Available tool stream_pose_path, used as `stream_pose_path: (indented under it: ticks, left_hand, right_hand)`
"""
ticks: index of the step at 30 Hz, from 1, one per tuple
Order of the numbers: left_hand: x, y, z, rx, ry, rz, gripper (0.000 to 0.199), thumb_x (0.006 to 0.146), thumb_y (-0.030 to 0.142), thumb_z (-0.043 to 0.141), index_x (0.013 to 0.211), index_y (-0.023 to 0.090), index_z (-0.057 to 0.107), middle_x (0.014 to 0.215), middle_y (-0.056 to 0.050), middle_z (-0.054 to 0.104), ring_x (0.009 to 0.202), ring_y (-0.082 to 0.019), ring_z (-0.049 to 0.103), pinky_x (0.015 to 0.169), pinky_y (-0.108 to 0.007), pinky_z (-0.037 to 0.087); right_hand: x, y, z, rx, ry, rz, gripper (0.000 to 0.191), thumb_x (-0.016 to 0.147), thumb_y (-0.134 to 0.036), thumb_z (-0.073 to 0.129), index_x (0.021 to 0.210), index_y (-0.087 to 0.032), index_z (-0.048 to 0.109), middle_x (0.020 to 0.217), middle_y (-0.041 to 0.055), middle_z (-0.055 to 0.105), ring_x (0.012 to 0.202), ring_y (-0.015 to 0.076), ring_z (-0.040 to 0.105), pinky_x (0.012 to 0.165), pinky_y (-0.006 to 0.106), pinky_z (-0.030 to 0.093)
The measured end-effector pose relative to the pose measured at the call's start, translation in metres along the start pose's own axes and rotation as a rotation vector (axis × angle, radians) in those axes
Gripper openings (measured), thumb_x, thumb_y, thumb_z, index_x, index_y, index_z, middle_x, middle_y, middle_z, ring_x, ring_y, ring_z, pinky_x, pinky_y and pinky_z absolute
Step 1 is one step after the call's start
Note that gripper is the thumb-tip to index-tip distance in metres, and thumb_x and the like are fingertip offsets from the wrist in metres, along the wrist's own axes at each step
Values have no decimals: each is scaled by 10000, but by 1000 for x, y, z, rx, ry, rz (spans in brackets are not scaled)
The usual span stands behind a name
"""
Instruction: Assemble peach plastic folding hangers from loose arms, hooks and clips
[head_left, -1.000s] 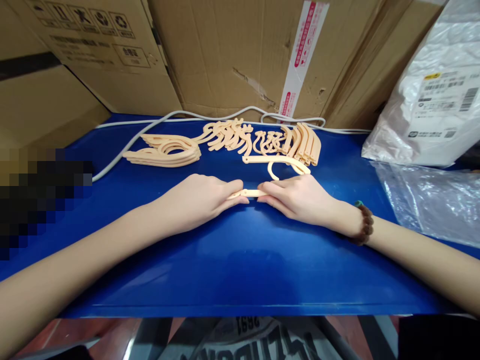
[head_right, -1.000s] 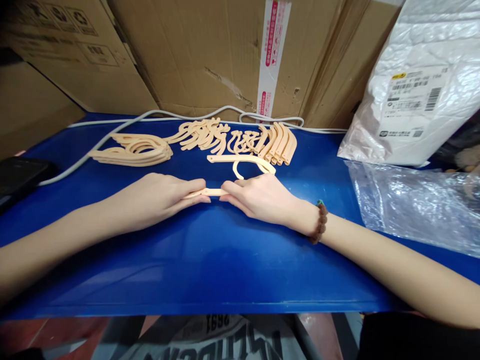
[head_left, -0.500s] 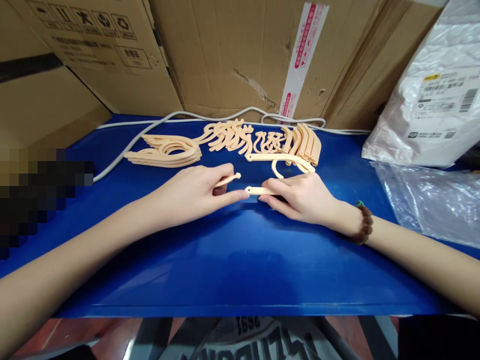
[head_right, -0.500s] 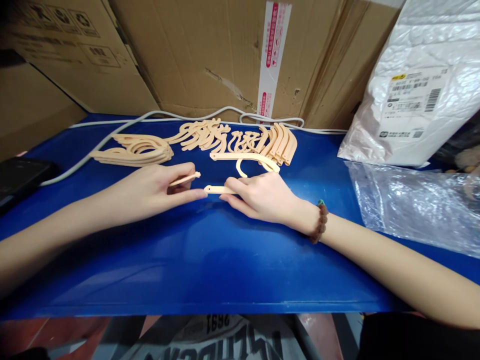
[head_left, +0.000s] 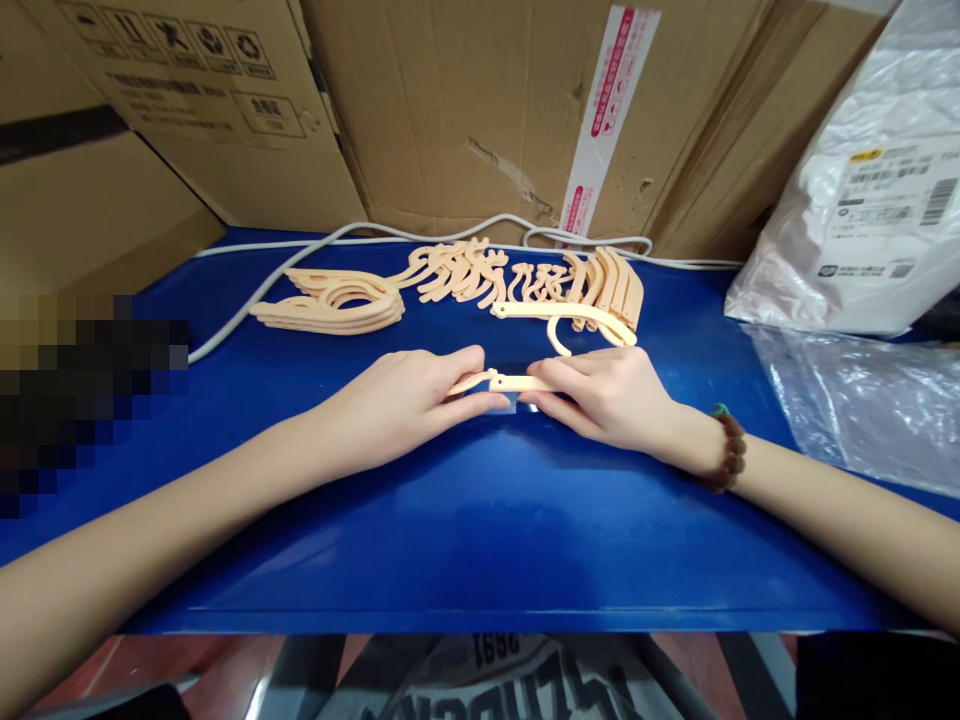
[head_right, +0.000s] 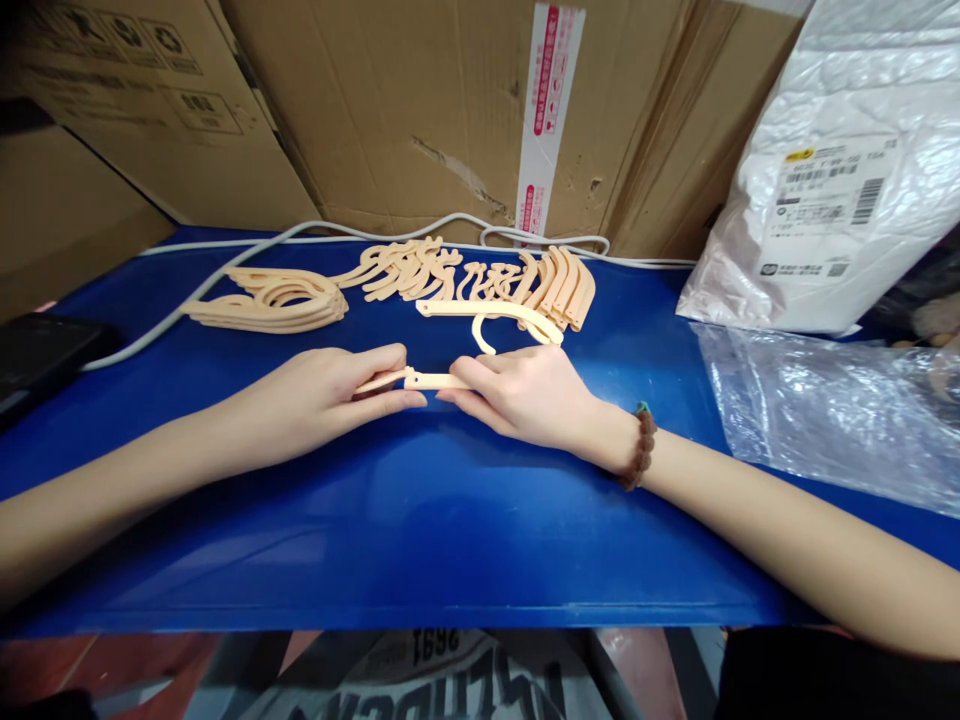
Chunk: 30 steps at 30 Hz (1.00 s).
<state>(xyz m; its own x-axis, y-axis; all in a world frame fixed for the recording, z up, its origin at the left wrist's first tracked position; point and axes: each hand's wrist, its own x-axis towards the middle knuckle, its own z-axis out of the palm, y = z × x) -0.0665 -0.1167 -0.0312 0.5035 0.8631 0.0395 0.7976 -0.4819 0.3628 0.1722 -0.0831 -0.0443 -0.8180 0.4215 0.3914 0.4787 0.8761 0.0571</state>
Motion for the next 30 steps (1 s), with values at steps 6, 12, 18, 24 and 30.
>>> stream_pose_path:
  ticks: [6,12,18,24,30]
  left_hand:
    - [0,2,3,111,-12,37,372,998,527,399,773,231,381,568,49,534,501,-163,545,484,-236,292]
    - [-2,5,5,450,-12,66,307,1015,462,394,874,202,479,620,-7,634,514,-211,606,457,-255,221]
    - [-4,3,11,615,104,184,348,1030,440,348,871,176,510,639,-34,634,480,-204,600,422,-259,159]
    - [-5,1,14,706,239,305,416,1055,366,227,812,169,500,582,-23,564,452,-187,586,417,-269,153]
    - [-7,2,14,839,352,394,349,1033,319,328,758,175,487,581,-16,520,425,-189,541,399,-280,211]
  right_hand:
    - [-1,0,0,-22,-2,-25,421,1055,-418,343,894,-172,644,675,1,658,584,111,572,546,279,273]
    - [0,0,2,-59,5,-56,438,1062,-410,325,907,-166,654,682,-3,666,571,109,557,537,279,263]
    - [0,1,3,-40,-42,-60,488,1065,-442,281,926,-164,658,679,1,665,552,107,540,530,279,247]
    - [-1,3,3,-7,-74,-39,538,1062,-471,255,941,-155,674,645,12,644,519,109,511,513,277,210]
    - [1,5,4,142,-181,15,556,1050,-508,254,1019,-153,680,647,23,632,527,117,514,516,263,211]
